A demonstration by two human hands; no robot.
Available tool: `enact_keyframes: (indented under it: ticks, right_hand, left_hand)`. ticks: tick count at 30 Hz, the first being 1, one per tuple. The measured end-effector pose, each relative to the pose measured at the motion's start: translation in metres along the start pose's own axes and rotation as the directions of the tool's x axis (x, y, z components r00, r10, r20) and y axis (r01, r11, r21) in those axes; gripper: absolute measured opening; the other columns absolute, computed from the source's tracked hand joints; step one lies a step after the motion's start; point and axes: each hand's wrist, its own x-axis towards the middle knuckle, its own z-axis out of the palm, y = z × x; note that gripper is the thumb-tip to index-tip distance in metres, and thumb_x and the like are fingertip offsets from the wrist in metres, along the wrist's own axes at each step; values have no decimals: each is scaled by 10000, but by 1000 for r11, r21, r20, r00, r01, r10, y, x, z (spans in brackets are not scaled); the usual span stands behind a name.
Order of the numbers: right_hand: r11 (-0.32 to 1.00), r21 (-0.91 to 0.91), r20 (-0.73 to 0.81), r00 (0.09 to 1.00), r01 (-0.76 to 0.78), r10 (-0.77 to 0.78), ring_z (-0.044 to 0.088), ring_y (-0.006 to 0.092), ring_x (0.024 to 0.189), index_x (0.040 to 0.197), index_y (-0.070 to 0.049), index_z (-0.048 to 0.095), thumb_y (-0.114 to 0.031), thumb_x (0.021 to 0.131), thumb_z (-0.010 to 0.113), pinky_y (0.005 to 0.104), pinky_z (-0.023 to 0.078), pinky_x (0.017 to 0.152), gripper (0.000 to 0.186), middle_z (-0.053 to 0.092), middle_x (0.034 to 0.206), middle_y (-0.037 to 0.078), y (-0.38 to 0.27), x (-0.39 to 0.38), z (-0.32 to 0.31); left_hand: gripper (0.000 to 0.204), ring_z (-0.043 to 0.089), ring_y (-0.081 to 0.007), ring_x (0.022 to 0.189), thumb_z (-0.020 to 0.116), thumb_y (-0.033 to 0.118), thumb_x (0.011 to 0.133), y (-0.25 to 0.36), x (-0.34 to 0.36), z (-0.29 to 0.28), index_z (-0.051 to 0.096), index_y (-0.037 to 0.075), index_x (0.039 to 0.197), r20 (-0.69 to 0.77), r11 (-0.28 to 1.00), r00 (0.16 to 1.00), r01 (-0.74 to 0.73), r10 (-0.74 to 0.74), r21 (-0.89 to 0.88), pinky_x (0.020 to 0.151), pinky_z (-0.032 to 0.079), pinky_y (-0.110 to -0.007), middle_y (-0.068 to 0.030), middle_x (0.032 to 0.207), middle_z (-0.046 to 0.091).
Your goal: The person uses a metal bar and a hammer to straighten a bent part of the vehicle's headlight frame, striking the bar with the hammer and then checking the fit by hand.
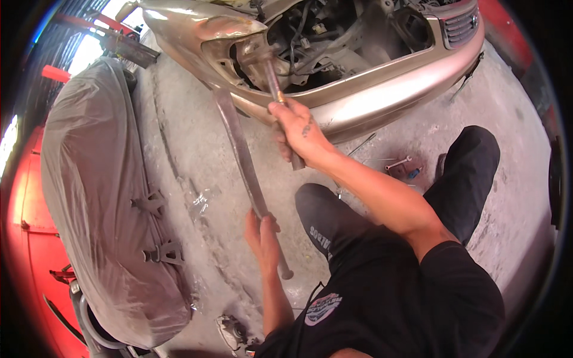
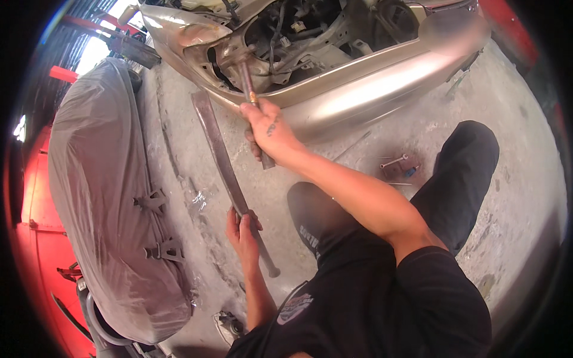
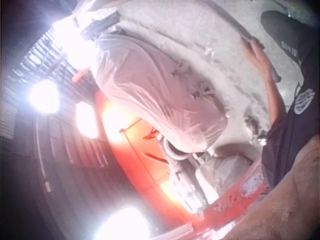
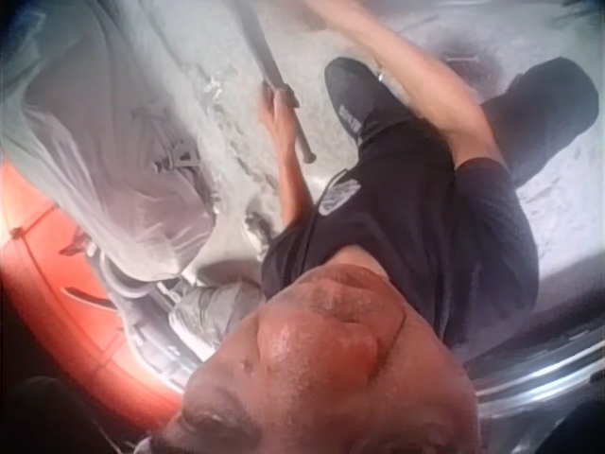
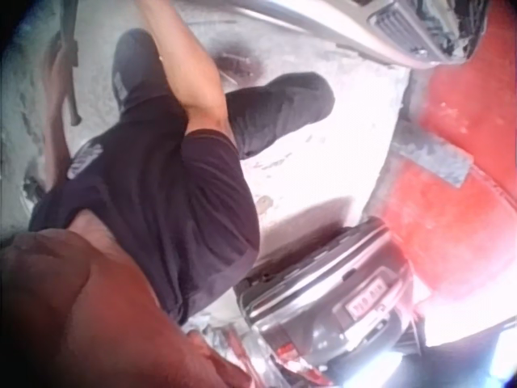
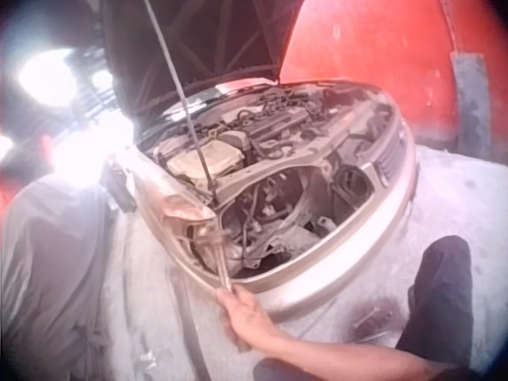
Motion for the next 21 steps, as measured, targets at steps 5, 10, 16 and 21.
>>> enact_keyframes:
  ticks: [5, 10, 16, 21]
  right_hand:
    - [985, 101, -47, 990, 137, -133, 488, 153, 429, 1115, -86, 486, -368, 1091, 535, 326, 410, 387, 288, 511, 673, 31, -3, -6, -11]
    - [987, 96, -113, 987, 125, -114, 493, 159, 457, 1125, -86, 483, -367, 1084, 542, 325, 419, 401, 290, 509, 691, 29, 3, 4, 23]
    - [998, 50, 34, 998, -49, 47, 464, 152, 432, 1146, -79, 497, -372, 1077, 546, 331, 411, 393, 305, 507, 699, 33, -11, 0, 3]
    - [917, 286, -272, 941, 279, -201, 499, 178, 429, 1069, -78, 469, -361, 1092, 519, 337, 420, 388, 288, 510, 694, 37, 4, 4, 17]
  left_hand:
    - [447, 587, -121, 732, 576, 214, 1092, 19, -6, 3, 507, -43, 1451, 78, 998, 997, -16, 21, -59, 640, 497, -274, -64, 934, 616]
    - [505, 575, -108, 720, 576, 178, 1084, 27, -7, -2, 461, -68, 1509, -34, 999, 999, -6, 4, -47, 655, 482, -258, -62, 953, 621]
    - [515, 572, -94, 702, 594, 165, 1073, 15, -10, -16, 464, -52, 1521, -85, 994, 996, 15, -24, -110, 602, 483, -260, -49, 920, 624]
    - [494, 580, -101, 693, 592, 160, 1067, 13, -18, -7, 489, -45, 1505, -72, 990, 993, 86, -94, -110, 605, 492, -267, -50, 912, 627]
